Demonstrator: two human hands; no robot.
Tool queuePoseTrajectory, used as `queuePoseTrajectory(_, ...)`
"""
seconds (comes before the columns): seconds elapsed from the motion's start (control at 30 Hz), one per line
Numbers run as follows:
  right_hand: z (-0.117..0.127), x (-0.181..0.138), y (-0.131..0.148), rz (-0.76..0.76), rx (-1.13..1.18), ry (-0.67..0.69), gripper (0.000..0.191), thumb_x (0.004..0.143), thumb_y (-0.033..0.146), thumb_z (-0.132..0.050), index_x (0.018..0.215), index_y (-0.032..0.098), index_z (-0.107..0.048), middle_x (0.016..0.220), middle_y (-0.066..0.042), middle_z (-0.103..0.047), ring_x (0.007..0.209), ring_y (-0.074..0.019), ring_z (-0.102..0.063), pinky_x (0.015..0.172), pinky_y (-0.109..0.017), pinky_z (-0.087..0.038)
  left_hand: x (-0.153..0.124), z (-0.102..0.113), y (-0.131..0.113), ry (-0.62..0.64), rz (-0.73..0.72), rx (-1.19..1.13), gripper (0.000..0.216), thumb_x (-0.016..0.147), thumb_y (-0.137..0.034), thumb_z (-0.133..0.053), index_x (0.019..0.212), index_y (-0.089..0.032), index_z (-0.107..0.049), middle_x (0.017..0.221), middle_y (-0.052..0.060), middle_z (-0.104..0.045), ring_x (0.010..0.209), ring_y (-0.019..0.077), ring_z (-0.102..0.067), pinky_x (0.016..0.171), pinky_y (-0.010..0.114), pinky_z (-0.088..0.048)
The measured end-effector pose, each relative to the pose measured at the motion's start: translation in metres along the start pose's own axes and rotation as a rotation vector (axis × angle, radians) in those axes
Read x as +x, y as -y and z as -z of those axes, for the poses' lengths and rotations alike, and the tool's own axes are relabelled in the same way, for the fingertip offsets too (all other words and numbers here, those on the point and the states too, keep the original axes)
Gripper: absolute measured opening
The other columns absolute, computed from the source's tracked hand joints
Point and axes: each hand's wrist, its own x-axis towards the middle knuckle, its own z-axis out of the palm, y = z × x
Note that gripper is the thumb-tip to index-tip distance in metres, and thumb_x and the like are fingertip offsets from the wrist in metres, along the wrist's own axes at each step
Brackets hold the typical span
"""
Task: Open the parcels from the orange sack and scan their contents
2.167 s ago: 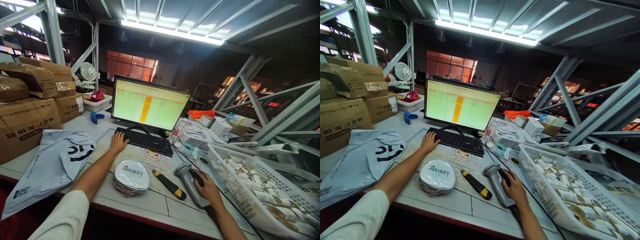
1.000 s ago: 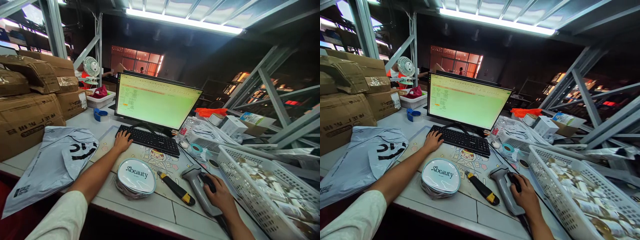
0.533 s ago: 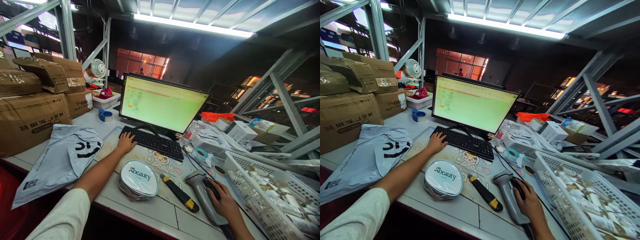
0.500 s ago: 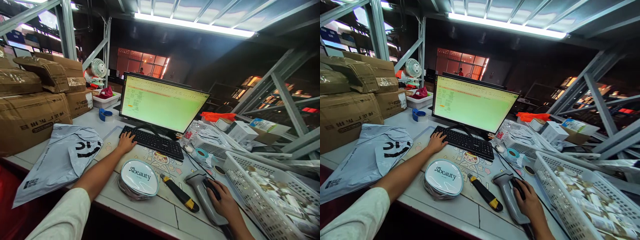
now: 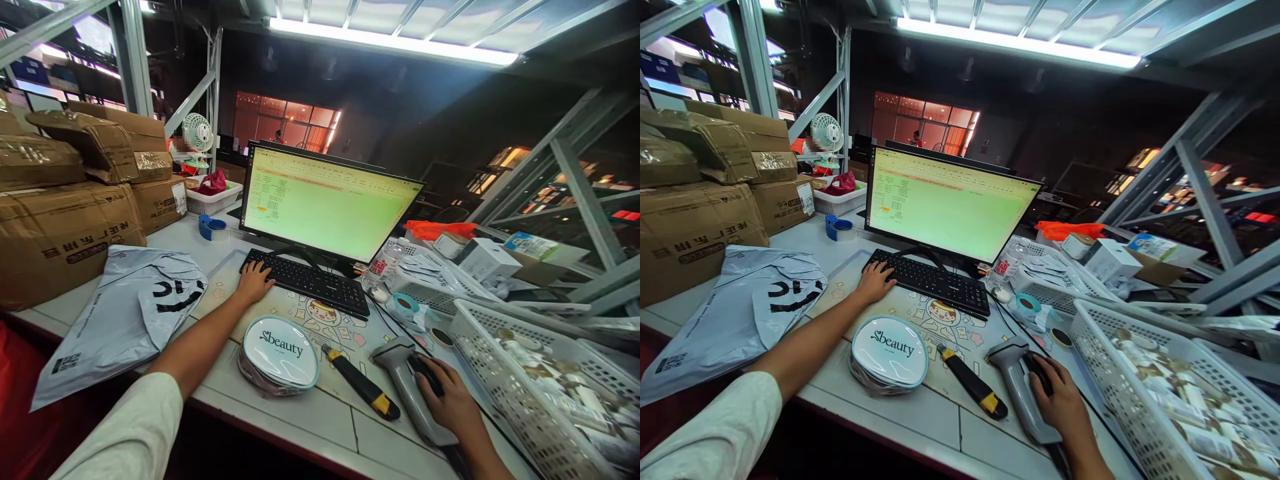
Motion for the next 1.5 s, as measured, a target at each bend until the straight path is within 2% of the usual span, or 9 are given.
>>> queuePoseTrajectory(0.43, 0.0008, -0.0005, -0.0002, -0.013, -0.031, -0.009, 0.046, 0.092, 0.052, -0.049, 0.122, 0.022, -0.069, 0.120, -0.013, -0.066, 0.107, -0.0295, -0.070, 0.096, -0.045, -0.059, 0.0014, -0.0045, 0.0009, 0.002, -0.016, -0.012, 0.058, 0.100, -0.053, -0.046, 0.146, -0.020, -0.058, 0.162, 0.012, -0.042, 0.150, 0.0382, -0.033, 0.123, 0.058, -0.027)
queuePoseTrajectory(0.67, 0.0040, -0.0004, 0.0044, -0.031, -0.027, -0.012, 0.043, 0.090, 0.049, -0.050, 0.117, 0.022, -0.069, 0.120, -0.013, -0.067, 0.108, -0.0296, -0.069, 0.099, -0.047, -0.057, 0.0002, -0.0039, 0.0020, 0.012, -0.012, -0.025, 0.060, 0.101, -0.053, -0.044, 0.150, -0.020, -0.053, 0.162, 0.012, -0.043, 0.152, 0.0384, -0.029, 0.125, 0.057, -0.021)
queuePoseTrajectory(1.1, 0.0044, -0.0026, 0.0049, -0.071, -0.076, 0.008, 0.044, 0.090, 0.049, -0.049, 0.119, 0.022, -0.069, 0.123, -0.012, -0.066, 0.108, -0.0297, -0.069, 0.097, -0.046, -0.057, -0.0026, 0.0005, -0.0002, 0.000, -0.010, -0.019, 0.057, 0.100, -0.051, -0.045, 0.149, -0.021, -0.054, 0.161, 0.012, -0.044, 0.151, 0.0377, -0.031, 0.125, 0.055, -0.022)
queuePoseTrajectory(1.33, 0.0032, -0.0011, 0.0021, -0.038, -0.031, -0.014, 0.043, 0.089, 0.049, -0.050, 0.115, 0.021, -0.070, 0.119, -0.013, -0.067, 0.106, -0.0305, -0.069, 0.099, -0.047, -0.057, -0.0020, -0.0004, 0.0002, 0.001, -0.019, -0.015, 0.057, 0.100, -0.050, -0.046, 0.149, -0.021, -0.053, 0.162, 0.013, -0.042, 0.152, 0.0374, -0.029, 0.125, 0.056, -0.023)
queuePoseTrajectory(1.5, 0.0028, -0.0009, 0.0017, -0.032, -0.017, -0.004, 0.044, 0.092, 0.049, -0.049, 0.119, 0.021, -0.069, 0.120, -0.014, -0.067, 0.109, -0.0306, -0.068, 0.100, -0.048, -0.057, -0.0012, -0.0020, -0.0011, 0.033, -0.027, -0.015, 0.053, 0.102, -0.047, -0.043, 0.150, -0.027, -0.053, 0.165, 0.010, -0.038, 0.154, 0.0383, -0.024, 0.122, 0.060, -0.024)
